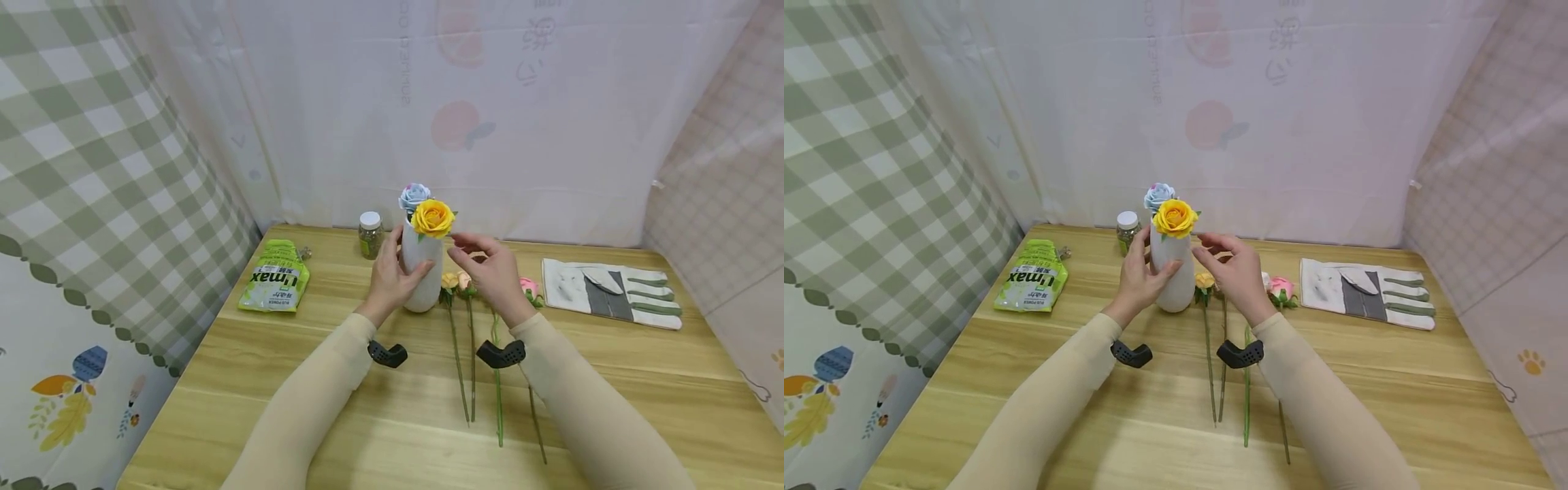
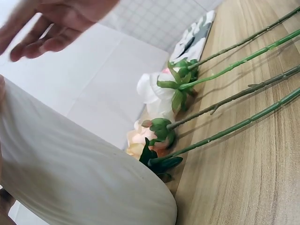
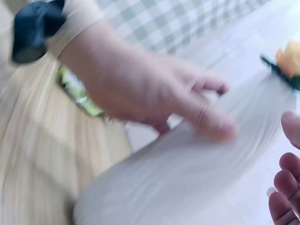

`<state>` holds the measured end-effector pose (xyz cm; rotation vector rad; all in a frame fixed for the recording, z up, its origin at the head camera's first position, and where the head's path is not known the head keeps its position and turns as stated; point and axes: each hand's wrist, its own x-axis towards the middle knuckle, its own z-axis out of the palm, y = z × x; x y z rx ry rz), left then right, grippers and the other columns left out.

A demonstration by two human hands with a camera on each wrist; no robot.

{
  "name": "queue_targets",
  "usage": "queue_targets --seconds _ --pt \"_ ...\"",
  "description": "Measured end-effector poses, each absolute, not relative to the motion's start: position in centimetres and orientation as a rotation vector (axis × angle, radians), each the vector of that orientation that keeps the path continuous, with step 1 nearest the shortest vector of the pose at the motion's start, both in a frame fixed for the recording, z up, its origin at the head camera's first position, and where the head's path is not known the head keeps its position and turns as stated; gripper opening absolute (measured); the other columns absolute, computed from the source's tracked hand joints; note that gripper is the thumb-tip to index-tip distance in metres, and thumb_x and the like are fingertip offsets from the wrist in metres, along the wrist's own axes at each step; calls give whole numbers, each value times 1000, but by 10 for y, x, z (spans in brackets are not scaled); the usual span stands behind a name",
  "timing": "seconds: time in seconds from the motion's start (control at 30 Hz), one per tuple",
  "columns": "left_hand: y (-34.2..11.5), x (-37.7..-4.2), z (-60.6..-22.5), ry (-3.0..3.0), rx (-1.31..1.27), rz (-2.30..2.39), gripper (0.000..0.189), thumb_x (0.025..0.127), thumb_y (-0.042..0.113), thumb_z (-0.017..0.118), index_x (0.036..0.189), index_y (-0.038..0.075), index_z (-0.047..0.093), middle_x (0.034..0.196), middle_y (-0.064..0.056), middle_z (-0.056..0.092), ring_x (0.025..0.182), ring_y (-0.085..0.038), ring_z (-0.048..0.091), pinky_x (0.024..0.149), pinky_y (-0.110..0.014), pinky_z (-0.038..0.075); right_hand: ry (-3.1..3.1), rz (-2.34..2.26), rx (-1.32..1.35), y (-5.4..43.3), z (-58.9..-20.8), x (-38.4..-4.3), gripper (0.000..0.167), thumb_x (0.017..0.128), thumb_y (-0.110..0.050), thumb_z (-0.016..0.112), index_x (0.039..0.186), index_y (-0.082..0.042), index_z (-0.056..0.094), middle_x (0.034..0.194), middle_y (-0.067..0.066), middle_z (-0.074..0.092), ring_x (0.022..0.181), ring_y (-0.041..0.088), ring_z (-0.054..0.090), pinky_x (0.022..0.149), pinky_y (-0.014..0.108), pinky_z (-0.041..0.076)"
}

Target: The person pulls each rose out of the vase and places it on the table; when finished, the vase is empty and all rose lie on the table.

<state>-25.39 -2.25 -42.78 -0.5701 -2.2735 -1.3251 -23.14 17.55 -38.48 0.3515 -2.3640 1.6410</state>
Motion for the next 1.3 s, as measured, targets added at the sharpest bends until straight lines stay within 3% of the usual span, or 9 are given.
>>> queue_targets --seconds 0.1,0.23,0.5,0.63,0.9,1.13,1.3 --pt "-23 -254 -428 -2268 -571 -1318 79 86 32 73 145 3 30 134 -14 45 120 -26 50 96 -37 49 -2349 1759 361 162 -367 -232 44 90 -22 70 128 -3 60 122 14 60 100 21 56 77 24 50" --pt "-23 -253 -428 -2261 -581 -1323 78 86 31 73 145 4 30 133 -14 45 120 -26 50 95 -36 50 -2301 1903 322 153 -360 -233 50 89 -21 71 134 -4 55 123 11 54 100 28 56 79 25 51" --pt "-23 -253 -430 -2250 -572 -1316 79 86 32 73 145 3 30 133 -15 46 120 -27 50 96 -38 49 -2130 2086 441 146 -367 -249 42 86 -16 74 125 -8 62 116 4 51 99 30 59 87 29 52" --pt "-23 -255 -430 -2232 -587 -1328 77 86 30 74 145 5 30 132 -17 46 120 -26 49 97 -38 48 -2180 2016 480 139 -360 -251 37 84 -17 76 118 -6 67 116 0 47 93 30 57 84 30 52" --pt "-22 -254 -430 -2236 -598 -1342 75 86 29 73 144 7 30 132 -12 45 122 -25 49 97 -37 48 -2156 1998 397 132 -354 -253 30 83 -11 76 110 2 70 95 -1 35 82 19 33 67 26 35" --pt "-21 -255 -430 -2218 -607 -1334 77 85 27 74 144 6 29 132 -14 45 120 -25 50 96 -36 49 -2079 2080 414 128 -346 -253 33 84 -8 74 115 2 68 97 0 46 87 17 41 76 25 45" --pt "-22 -254 -429 -2218 -611 -1335 78 85 27 75 143 3 30 131 -15 45 119 -26 51 96 -36 49 -2078 2001 455 129 -341 -252 35 84 -8 75 118 -1 68 104 1 63 90 15 45 74 25 44"
